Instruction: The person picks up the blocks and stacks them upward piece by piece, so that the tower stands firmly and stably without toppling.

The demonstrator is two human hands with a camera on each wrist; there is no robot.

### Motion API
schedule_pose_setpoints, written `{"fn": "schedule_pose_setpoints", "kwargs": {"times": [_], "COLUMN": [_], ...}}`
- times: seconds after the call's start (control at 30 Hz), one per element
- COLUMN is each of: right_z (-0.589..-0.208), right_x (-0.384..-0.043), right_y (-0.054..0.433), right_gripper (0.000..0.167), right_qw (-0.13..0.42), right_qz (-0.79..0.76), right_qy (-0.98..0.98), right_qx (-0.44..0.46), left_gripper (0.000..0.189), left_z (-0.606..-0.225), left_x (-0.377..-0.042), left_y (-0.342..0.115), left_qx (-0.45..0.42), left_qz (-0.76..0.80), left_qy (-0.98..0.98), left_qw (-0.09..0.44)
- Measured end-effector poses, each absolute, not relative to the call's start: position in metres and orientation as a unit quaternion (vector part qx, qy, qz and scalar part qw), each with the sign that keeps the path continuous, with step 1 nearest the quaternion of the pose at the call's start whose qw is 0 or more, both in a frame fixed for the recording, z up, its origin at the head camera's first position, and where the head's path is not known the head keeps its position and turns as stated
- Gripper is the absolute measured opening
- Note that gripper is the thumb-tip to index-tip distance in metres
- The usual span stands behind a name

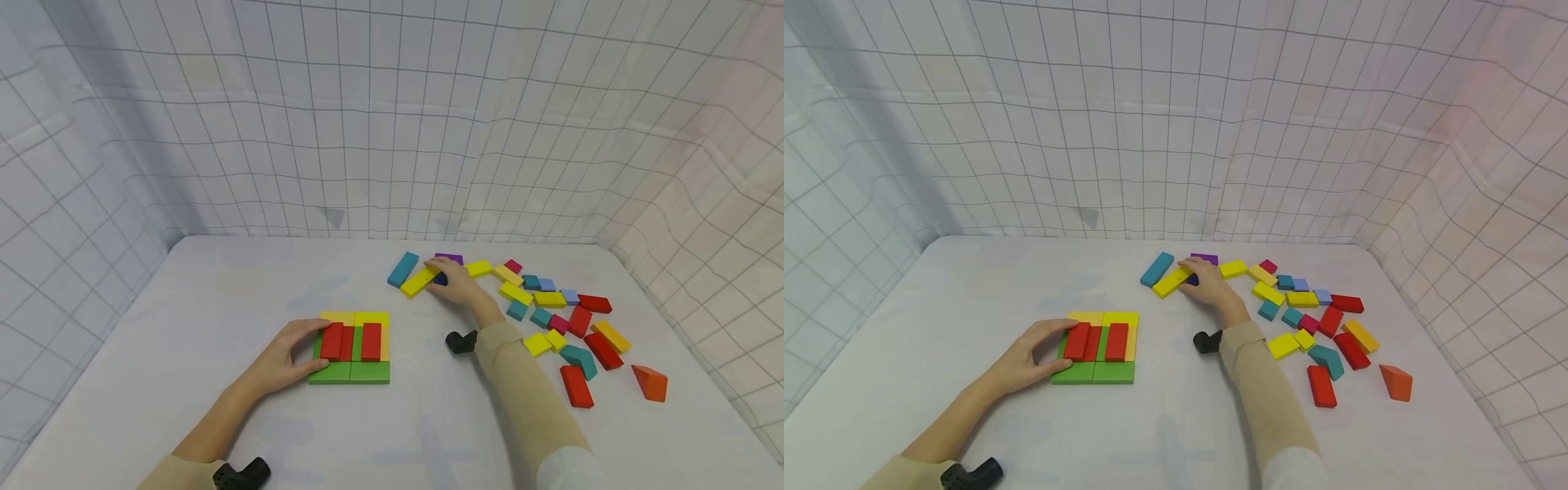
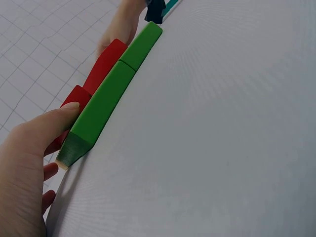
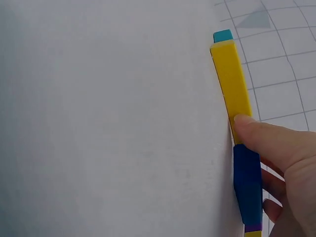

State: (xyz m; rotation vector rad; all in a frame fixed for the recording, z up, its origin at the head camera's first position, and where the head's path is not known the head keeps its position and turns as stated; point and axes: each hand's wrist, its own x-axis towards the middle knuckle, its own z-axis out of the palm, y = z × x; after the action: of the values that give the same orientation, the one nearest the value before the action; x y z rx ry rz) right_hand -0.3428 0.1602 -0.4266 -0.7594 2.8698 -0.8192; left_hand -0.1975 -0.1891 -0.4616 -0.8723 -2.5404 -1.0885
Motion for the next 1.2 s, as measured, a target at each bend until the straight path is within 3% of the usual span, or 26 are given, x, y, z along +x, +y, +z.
{"fn": "schedule_pose_setpoints", "kwargs": {"times": [0.57,0.87,1.2], "right_z": [-0.427,-0.410,-0.411], "right_x": [-0.334,-0.296,-0.250], "right_y": [0.162,0.132,0.089], "right_gripper": [0.032,0.031,0.032], "right_qw": [0.021,-0.036,-0.033], "right_qz": [-0.306,-0.360,-0.330], "right_qy": [0.919,0.877,0.886], "right_qx": [-0.246,-0.316,-0.324], "left_gripper": [0.060,0.060,0.070], "left_z": [-0.459,-0.461,-0.461], "left_x": [-0.198,-0.199,-0.197], "left_y": [-0.189,-0.190,-0.190], "left_qx": [-0.303,-0.307,-0.284], "left_qz": [-0.374,-0.375,-0.372], "left_qy": [-0.868,-0.866,-0.877], "left_qw": [0.123,0.127,0.113]}}
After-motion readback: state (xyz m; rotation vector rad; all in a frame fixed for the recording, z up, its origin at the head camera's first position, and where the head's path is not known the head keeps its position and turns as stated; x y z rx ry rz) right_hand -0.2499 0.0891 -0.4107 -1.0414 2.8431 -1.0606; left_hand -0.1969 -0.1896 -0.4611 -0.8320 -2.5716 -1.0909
